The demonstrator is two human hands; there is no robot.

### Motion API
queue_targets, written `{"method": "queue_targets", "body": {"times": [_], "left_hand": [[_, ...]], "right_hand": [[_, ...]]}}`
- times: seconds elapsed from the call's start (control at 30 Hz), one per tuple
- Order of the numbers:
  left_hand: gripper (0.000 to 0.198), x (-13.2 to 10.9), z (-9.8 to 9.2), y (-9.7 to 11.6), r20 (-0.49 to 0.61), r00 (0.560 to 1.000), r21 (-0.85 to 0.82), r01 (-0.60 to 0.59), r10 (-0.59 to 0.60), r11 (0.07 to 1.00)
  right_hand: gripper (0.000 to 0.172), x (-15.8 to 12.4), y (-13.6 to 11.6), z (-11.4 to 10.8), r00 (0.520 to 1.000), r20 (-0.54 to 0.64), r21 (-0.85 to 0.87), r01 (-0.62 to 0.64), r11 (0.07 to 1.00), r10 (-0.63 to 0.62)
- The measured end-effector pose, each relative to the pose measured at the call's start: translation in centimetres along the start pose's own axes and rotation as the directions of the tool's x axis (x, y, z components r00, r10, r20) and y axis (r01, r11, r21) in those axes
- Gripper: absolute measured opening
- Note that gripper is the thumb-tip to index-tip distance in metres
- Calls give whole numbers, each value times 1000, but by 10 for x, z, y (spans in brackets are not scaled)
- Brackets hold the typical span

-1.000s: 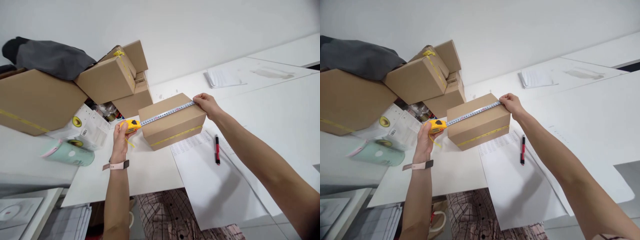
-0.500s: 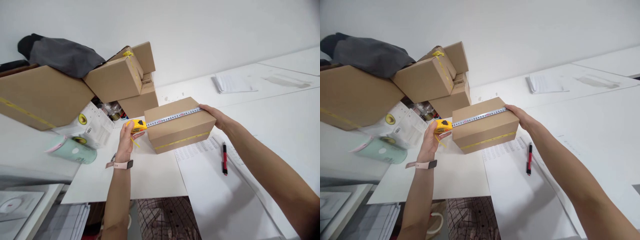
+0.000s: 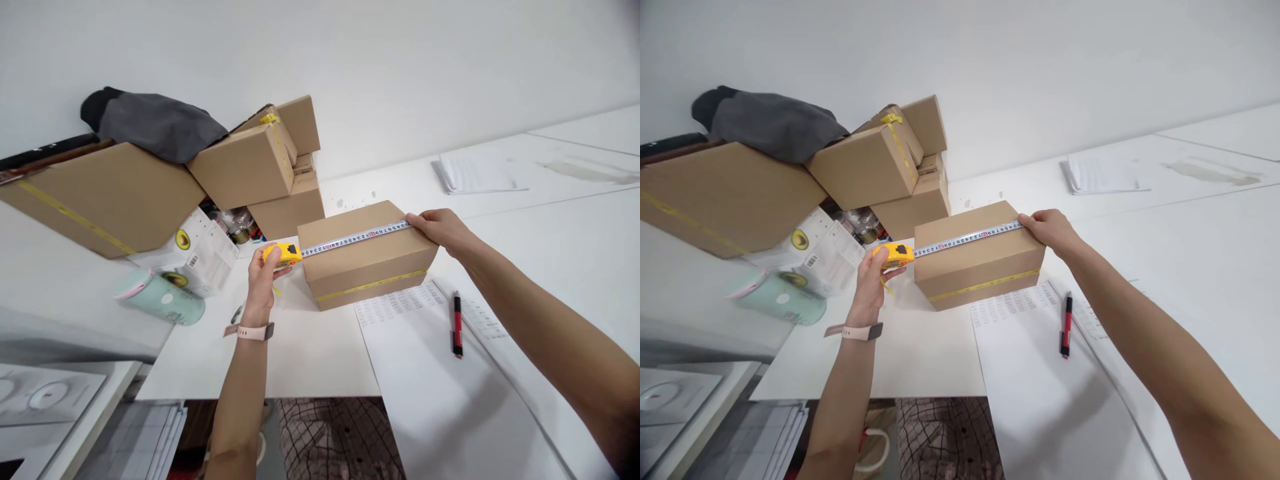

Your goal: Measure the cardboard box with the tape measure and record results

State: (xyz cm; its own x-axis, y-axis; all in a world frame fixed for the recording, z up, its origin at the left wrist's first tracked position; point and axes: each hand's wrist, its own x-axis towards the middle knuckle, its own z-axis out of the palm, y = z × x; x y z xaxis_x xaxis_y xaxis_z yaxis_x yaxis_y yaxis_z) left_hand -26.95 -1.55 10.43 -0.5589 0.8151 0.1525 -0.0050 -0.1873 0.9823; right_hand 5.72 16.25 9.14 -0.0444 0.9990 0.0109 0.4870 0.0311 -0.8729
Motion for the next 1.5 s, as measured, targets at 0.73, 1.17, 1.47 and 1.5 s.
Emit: {"method": "queue_targets", "body": {"times": [0.73,1.17,1.47,1.5], "left_hand": [[68,-156,115,-2,574,737,-334,609,-357,719],[60,-180,142,9,522,730,-343,654,-441,675],[72,-184,101,1,390,842,-295,497,-372,816],[77,-185,89,-2,308,885,-278,434,-348,857]], "right_hand": [[32,61,-95,72,840,434,-199,442,875,-326],[43,62,-87,82,813,524,-254,433,865,-253],[40,60,-83,39,859,279,90,422,902,-429],[41,56,-78,26,893,166,87,410,908,-419]]}}
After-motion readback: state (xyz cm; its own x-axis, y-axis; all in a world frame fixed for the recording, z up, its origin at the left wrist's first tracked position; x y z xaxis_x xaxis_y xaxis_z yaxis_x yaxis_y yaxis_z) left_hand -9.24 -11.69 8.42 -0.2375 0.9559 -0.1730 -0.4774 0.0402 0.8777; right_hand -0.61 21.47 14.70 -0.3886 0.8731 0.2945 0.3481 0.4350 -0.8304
